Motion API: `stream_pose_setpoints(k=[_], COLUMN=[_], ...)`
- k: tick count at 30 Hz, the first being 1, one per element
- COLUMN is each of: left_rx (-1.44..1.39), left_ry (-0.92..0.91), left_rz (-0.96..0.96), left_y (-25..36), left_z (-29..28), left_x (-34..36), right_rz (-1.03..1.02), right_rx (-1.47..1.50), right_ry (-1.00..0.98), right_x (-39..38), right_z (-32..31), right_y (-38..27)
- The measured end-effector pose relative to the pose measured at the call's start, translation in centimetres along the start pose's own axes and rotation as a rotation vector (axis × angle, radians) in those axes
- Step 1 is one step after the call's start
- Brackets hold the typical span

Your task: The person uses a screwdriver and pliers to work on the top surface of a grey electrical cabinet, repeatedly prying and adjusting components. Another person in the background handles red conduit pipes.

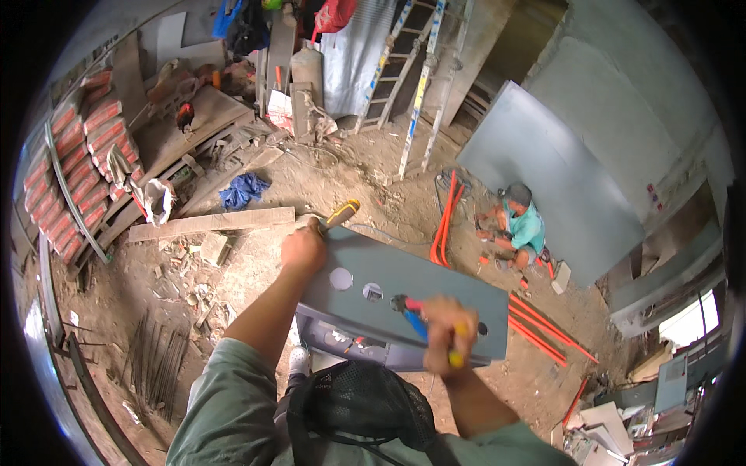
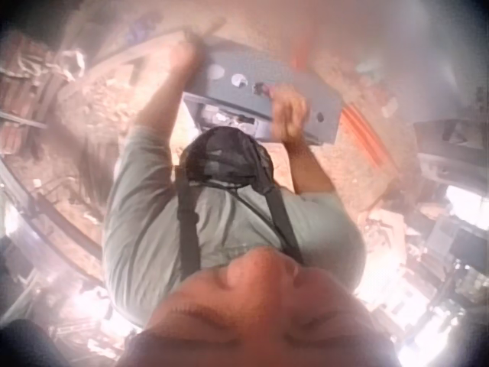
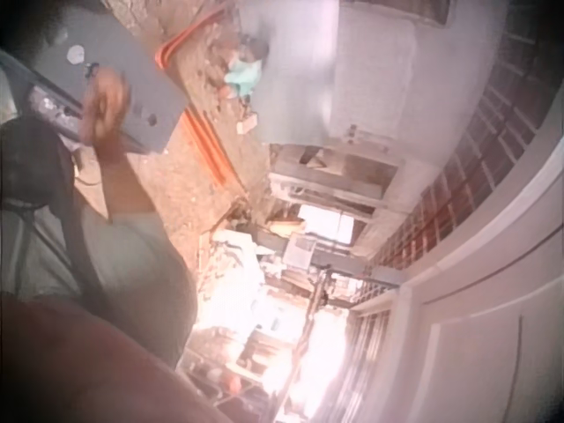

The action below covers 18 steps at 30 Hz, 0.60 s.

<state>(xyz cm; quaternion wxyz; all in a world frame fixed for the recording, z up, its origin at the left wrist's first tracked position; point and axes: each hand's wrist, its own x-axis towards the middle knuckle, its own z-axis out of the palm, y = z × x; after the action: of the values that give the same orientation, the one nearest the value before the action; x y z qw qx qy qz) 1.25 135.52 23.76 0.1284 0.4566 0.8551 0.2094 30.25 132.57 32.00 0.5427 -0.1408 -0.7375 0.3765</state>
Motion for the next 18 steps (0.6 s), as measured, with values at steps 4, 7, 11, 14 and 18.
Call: stream_pose_setpoints(k=[4,7,11,14,18], left_rx=[0.039,0.03,0.005,-0.032,-0.041], left_ry=[0.018,0.015,0.004,0.016,-0.018], left_rz=[-0.009,0.017,0.014,-0.036,-0.006], left_y=[-0.3,0.6,0.2,-1.2,0.2], left_z=[0.5,0.2,0.1,-0.4,-0.1], left_x=[0.2,-0.1,0.1,0.2,-0.2], right_rz=[0.153,0.537,0.755,0.31,-0.192], right_rx=[0.051,0.062,-0.144,-0.202,0.008], right_ry=[0.103,-0.041,-0.074,-0.12,0.065], right_x=[3.7,14.2,16.5,10.9,0.4], right_z=[0.4,1.3,4.8,4.4,0.8], right_y=[-1.1,10.4,13.8,4.1,-1.7])
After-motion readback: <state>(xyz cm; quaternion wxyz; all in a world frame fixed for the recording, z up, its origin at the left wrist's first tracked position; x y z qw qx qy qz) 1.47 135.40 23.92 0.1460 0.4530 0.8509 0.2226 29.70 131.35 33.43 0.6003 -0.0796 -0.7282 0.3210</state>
